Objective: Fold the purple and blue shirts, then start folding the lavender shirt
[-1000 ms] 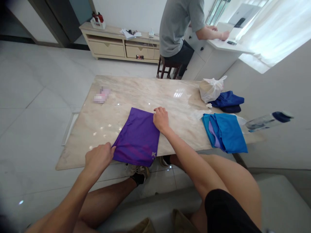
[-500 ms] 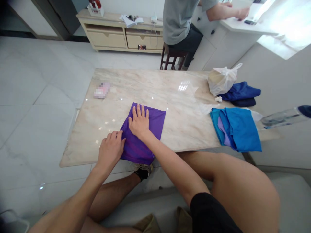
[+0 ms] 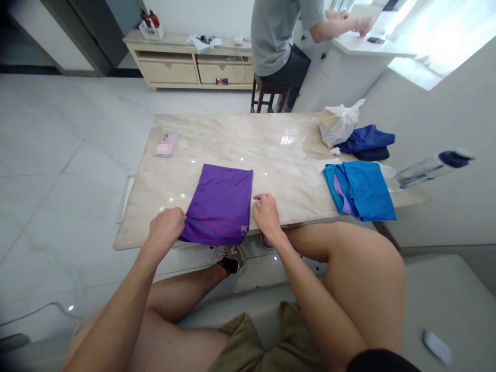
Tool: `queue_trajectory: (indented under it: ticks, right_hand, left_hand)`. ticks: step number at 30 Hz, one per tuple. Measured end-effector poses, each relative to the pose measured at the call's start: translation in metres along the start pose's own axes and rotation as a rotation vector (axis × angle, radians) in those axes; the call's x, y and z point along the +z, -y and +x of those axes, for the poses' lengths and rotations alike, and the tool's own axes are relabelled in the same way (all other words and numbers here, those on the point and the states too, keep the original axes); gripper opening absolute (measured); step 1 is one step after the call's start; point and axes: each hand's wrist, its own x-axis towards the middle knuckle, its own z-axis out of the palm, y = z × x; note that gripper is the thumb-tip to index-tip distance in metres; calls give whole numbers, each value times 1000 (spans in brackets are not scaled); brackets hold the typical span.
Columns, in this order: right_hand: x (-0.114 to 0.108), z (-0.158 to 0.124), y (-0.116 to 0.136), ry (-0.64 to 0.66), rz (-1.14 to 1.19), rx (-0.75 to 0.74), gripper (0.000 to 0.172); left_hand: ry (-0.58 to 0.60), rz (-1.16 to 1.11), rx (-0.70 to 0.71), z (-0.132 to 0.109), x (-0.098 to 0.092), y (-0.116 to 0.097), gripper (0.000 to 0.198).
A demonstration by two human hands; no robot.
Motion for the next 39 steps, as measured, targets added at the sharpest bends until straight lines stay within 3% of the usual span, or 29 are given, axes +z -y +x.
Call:
queue_trajectory:
  ticks: [3, 6, 11, 15, 17, 21, 26, 29, 32, 35, 39]
  right_hand:
    - [-4, -5, -19, 89, -18, 70, 20]
    - [2, 5, -14, 137, -34, 118, 18]
    - [13, 30, 12, 266, 140, 285, 25]
    - [13, 42, 22, 378, 306, 478, 23]
    - [11, 45, 24, 435, 349, 520, 31]
    - [5, 44, 21, 505, 280, 442, 39]
    - [-7, 34, 14, 622, 182, 306, 37]
    - [-17, 29, 14, 570, 266, 283, 34]
    - [-28, 29, 19, 453, 375, 258, 42]
    - [-40, 33, 26, 306, 452, 223, 51]
    - [-57, 40, 37, 116, 469, 94, 46]
  left_hand:
    - [2, -21, -26, -5, 3, 17, 44]
    - [-118, -194, 23, 5, 11, 21, 47]
    - [-186, -629, 90, 45, 19, -7, 46]
    - [-137, -730, 7, 70, 23, -20, 53]
    - [-97, -775, -5, 79, 26, -19, 56]
    - [44, -872, 23, 83, 31, -9, 49]
    - [137, -1099, 63, 65, 25, 6, 43]
    - [215, -1268, 119, 52, 15, 14, 55]
    - [178, -1317, 132, 42, 4, 20, 63]
    - [11, -1313, 135, 34, -6, 21, 62]
    - [-256, -1338, 146, 23, -18, 16, 53]
